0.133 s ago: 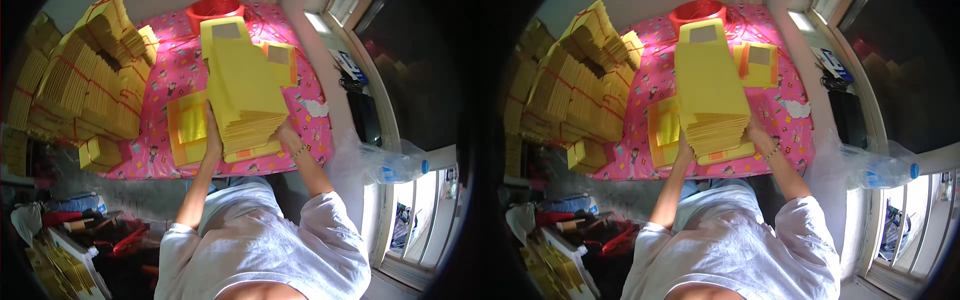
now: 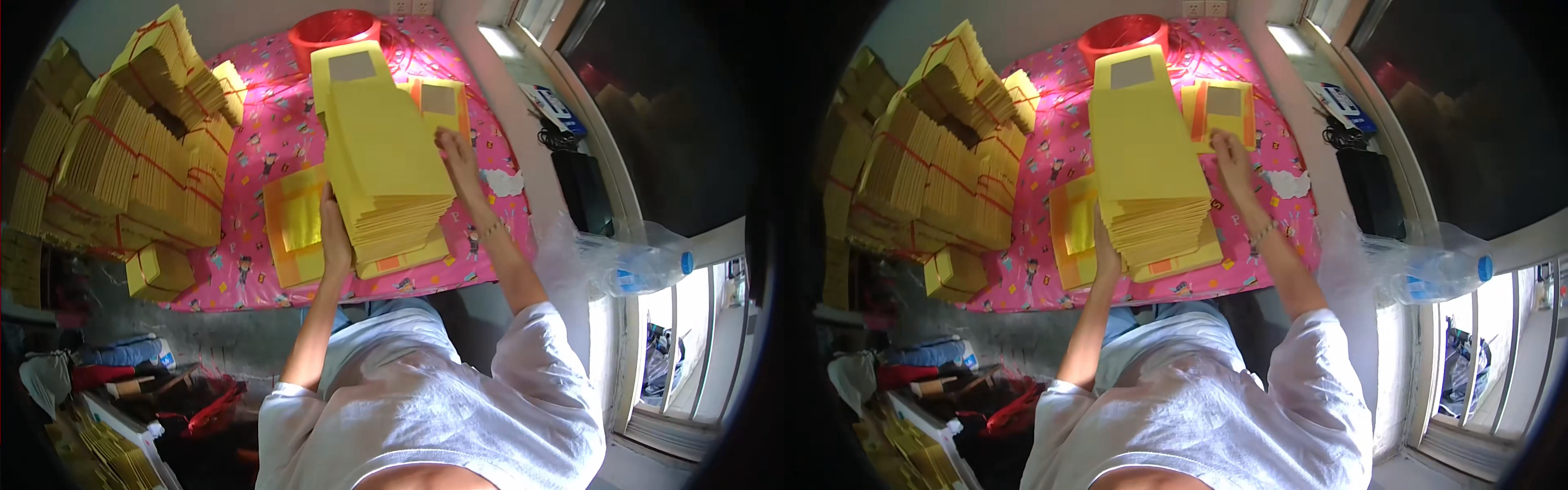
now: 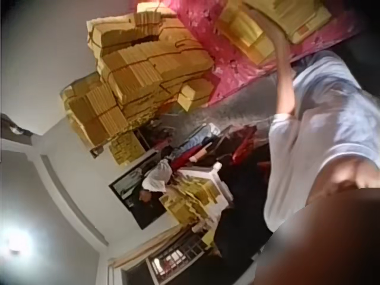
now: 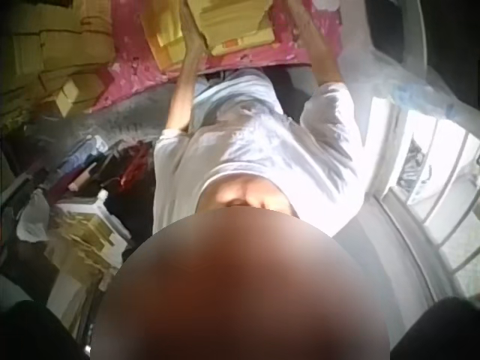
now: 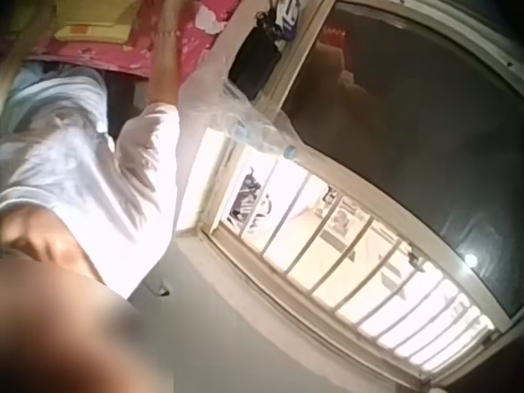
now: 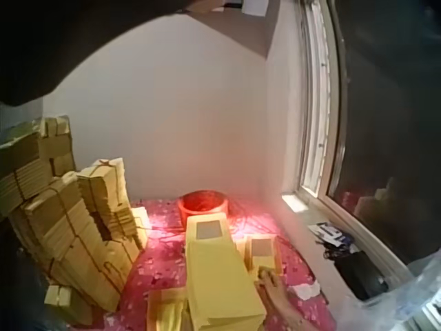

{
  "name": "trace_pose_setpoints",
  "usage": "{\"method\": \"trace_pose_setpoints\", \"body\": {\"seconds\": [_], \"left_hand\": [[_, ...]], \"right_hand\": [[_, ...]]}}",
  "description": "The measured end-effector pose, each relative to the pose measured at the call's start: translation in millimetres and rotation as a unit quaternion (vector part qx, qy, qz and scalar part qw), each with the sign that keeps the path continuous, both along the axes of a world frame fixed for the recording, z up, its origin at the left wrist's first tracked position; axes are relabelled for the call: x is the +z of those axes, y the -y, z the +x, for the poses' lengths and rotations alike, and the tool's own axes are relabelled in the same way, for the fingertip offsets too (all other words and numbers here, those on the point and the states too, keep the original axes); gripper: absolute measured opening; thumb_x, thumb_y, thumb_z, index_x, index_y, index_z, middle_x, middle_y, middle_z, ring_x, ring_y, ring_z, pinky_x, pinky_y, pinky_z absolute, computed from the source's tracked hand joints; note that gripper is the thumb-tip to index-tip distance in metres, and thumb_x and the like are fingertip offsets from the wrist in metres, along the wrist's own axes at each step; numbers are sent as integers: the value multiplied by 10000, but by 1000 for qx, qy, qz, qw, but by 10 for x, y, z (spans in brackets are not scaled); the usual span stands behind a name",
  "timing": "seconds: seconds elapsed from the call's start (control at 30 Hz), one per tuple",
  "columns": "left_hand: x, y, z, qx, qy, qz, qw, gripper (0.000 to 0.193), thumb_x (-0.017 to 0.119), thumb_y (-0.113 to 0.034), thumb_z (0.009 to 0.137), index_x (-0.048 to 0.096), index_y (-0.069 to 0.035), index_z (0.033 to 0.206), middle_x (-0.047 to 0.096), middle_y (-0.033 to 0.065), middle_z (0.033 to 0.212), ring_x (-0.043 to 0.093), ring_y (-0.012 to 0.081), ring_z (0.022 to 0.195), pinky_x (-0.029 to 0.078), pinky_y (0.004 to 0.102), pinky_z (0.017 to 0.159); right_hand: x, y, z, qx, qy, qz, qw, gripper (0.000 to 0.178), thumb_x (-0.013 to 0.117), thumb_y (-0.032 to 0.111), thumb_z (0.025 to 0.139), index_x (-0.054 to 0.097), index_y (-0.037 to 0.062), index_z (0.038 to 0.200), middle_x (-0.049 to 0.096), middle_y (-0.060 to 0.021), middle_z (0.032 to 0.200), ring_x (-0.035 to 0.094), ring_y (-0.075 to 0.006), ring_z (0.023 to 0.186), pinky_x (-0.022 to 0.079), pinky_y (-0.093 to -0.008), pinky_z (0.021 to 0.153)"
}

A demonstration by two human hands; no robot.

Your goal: Bundling stacks of joss paper with rubber bands and inspecting the stacks.

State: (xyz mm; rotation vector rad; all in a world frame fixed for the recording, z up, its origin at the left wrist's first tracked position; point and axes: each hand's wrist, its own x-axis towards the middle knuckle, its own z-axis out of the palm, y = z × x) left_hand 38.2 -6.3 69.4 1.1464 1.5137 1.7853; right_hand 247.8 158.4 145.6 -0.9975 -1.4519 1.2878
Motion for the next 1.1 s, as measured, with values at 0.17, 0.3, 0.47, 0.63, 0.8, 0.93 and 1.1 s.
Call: {"method": "trace_pose_setpoints", "body": {"seconds": [0.17, 0.3, 0.47, 0.63, 0.8, 0.93, 1.1], "left_hand": [[508, 266, 226, 45, 67, -30, 996, 426, 373, -290, 1016, 418, -34, 1353, 435, 124, 1304, 412, 210, 1218, 317, 338, 1026], [606, 500, 159, 76, 45, -54, 995, 399, 362, -279, 1016, 445, -56, 1336, 446, 106, 1300, 427, 209, 1205, 342, 344, 1008], [700, 662, 145, 67, 42, -44, 996, 378, 364, -257, 1014, 465, -41, 1307, 470, 96, 1283, 468, 213, 1171, 388, 346, 972], [705, 756, 67, 76, 49, -34, 995, 351, 383, -227, 1010, 474, -37, 1291, 486, 90, 1271, 498, 204, 1137, 423, 325, 931], [819, 775, -22, 92, 34, -42, 994, 314, 420, -173, 996, 489, -38, 1271, 503, 82, 1248, 517, 190, 1112, 449, 297, 888], [930, 624, -240, 112, -26, -13, 993, 301, 445, -137, 981, 501, -36, 1259, 522, 71, 1213, 527, 170, 1091, 454, 292, 876], [1644, 378, -363, 116, -58, 72, 989, 264, 475, -123, 970, 560, -23, 1199, 590, 39, 1061, 566, 101, 896, 475, 244, 763]], "right_hand": [[-396, -1149, 567, -215, 337, 204, 894, 338, 536, 194, 906, 526, 4, 1185, 559, -191, 1172, 541, -338, 1094, 445, -463, 899], [-416, -1526, 718, -198, 514, 149, 821, 360, 512, 140, 888, 457, -18, 1206, 504, -216, 1225, 520, -380, 1120, 445, -454, 933], [-635, -1765, 894, -174, 557, 128, 802, 346, 524, 128, 882, 471, -24, 1189, 522, -220, 1185, 525, -381, 1123, 459, -453, 930], [-797, -1758, 877, -242, 570, 106, 778, 213, 499, 126, 878, 594, 2, 1022, 594, -233, 1044, 615, -399, 930, 514, -448, 805], [-539, -1676, 745, -266, 538, 146, 786, 235, 482, 235, 919, 596, 38, 978, 600, -204, 1010, 616, -395, 906, 503, -461, 783], [85, -1673, 511, -321, 440, 224, 808, 240, 507, 271, 917, 585, 49, 964, 616, -168, 979, 624, -372, 866, 497, -478, 743], [1166, -1288, 19, -250, 212, 382, 864, 187, 593, 227, 888, 612, 42, 906, 611, -115, 883, 616, -292, 756, 490, -373, 681]]}}
